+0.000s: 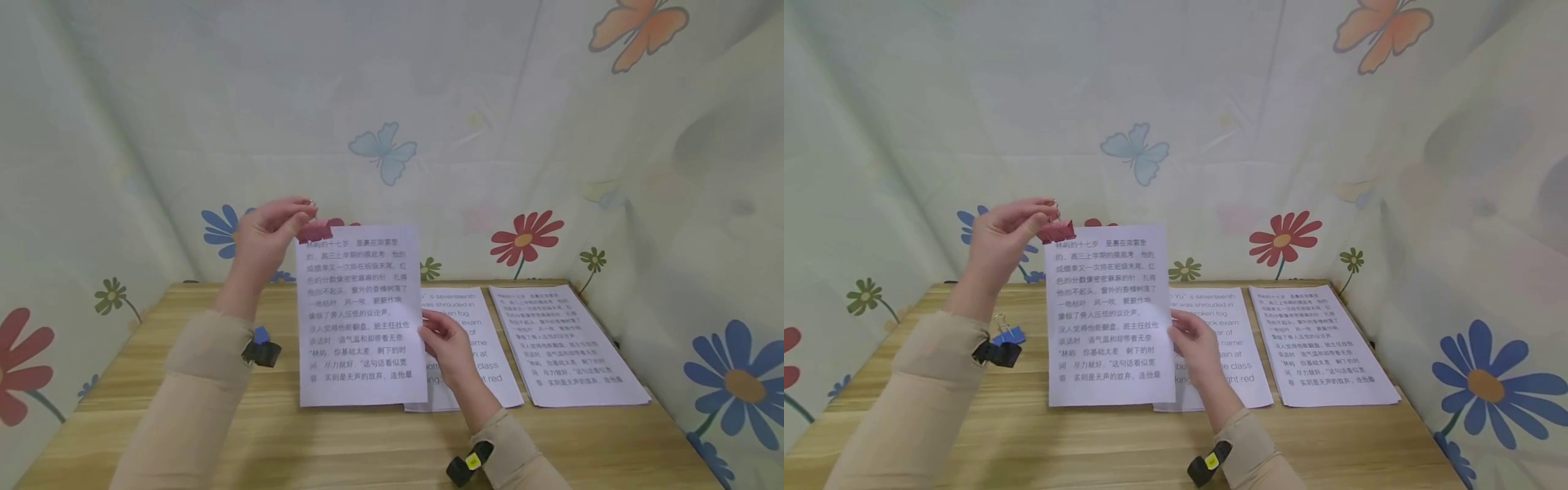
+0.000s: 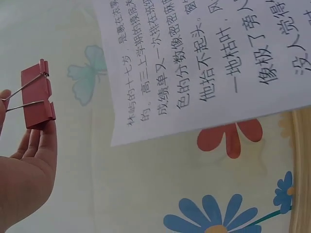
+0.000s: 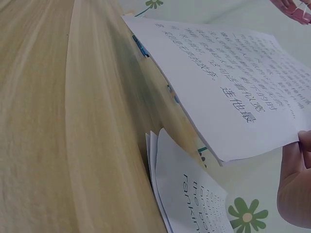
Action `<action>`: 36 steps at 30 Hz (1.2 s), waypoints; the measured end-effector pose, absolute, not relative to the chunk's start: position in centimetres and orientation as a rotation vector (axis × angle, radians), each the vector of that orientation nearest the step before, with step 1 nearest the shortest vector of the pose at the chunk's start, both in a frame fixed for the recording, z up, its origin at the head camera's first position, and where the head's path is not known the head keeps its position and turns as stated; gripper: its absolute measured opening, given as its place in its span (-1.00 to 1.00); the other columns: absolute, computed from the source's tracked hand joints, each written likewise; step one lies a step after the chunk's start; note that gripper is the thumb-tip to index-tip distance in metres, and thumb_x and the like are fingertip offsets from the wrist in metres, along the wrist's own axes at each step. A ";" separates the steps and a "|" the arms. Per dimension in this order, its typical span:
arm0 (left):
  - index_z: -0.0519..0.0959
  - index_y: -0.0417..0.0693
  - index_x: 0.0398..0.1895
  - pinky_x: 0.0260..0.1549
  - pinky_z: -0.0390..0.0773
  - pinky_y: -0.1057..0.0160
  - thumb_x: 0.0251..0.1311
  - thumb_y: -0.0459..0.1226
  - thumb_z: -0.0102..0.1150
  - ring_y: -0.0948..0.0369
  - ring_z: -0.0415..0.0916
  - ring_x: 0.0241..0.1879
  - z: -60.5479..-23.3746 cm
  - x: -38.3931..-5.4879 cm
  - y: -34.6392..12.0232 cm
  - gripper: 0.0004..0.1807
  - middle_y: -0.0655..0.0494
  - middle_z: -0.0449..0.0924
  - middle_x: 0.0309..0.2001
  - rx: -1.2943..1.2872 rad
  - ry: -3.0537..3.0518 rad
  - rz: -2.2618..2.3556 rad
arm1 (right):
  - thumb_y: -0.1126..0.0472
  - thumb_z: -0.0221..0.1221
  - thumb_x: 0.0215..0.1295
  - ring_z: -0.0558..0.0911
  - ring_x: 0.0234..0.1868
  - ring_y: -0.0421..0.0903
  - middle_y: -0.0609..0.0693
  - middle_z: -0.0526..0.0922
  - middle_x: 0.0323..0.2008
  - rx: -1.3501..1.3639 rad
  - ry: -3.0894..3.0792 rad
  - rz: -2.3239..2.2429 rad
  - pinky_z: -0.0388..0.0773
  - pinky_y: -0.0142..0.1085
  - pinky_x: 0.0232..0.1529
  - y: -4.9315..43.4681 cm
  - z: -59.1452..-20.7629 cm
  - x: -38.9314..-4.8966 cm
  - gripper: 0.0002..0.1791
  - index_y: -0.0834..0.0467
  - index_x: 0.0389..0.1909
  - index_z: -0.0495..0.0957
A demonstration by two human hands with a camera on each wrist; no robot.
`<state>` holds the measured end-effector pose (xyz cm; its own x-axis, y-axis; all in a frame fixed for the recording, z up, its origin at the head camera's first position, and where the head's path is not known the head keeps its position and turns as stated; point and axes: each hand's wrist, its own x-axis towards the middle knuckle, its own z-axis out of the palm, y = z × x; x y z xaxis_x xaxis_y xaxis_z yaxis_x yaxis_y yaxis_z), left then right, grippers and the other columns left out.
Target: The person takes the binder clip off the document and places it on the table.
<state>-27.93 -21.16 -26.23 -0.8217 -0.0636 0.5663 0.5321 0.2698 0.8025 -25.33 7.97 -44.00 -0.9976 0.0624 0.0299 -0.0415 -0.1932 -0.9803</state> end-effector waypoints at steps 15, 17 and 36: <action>0.66 -0.31 -0.02 0.17 0.46 0.30 0.33 -0.26 0.24 0.20 0.45 0.24 -31.3 -27.0 -24.1 -0.71 0.00 0.65 0.10 -0.282 -2.083 -1.626 | 0.50 0.23 0.24 0.62 -0.31 -0.22 -0.03 0.63 -0.30 -0.037 -1.832 2.420 0.65 -0.41 -0.29 8.1 -44.8 -25.6 -0.64 0.25 0.06 0.62; 0.66 -0.31 -0.02 0.17 0.46 0.31 0.34 -0.25 0.23 0.17 0.44 0.25 -32.1 -26.7 -24.5 -0.71 -0.03 0.64 0.11 -0.270 -2.100 -1.618 | 0.51 0.21 0.25 0.61 -0.31 -0.23 -0.04 0.62 -0.29 -0.071 -1.844 2.413 0.65 -0.41 -0.29 8.1 -44.8 -25.7 -0.63 0.28 0.09 0.59; 0.69 -0.24 -0.03 -0.08 0.43 0.61 0.36 -0.22 0.22 0.60 0.45 -0.02 -39.2 -24.8 -28.2 -0.72 -0.12 0.67 0.03 -0.209 -2.360 -1.388 | 0.50 0.20 0.27 0.62 -0.29 -0.20 -0.02 0.61 -0.25 -0.161 -1.897 2.384 0.63 -0.41 -0.30 8.0 -44.6 -25.6 -0.61 0.28 0.12 0.57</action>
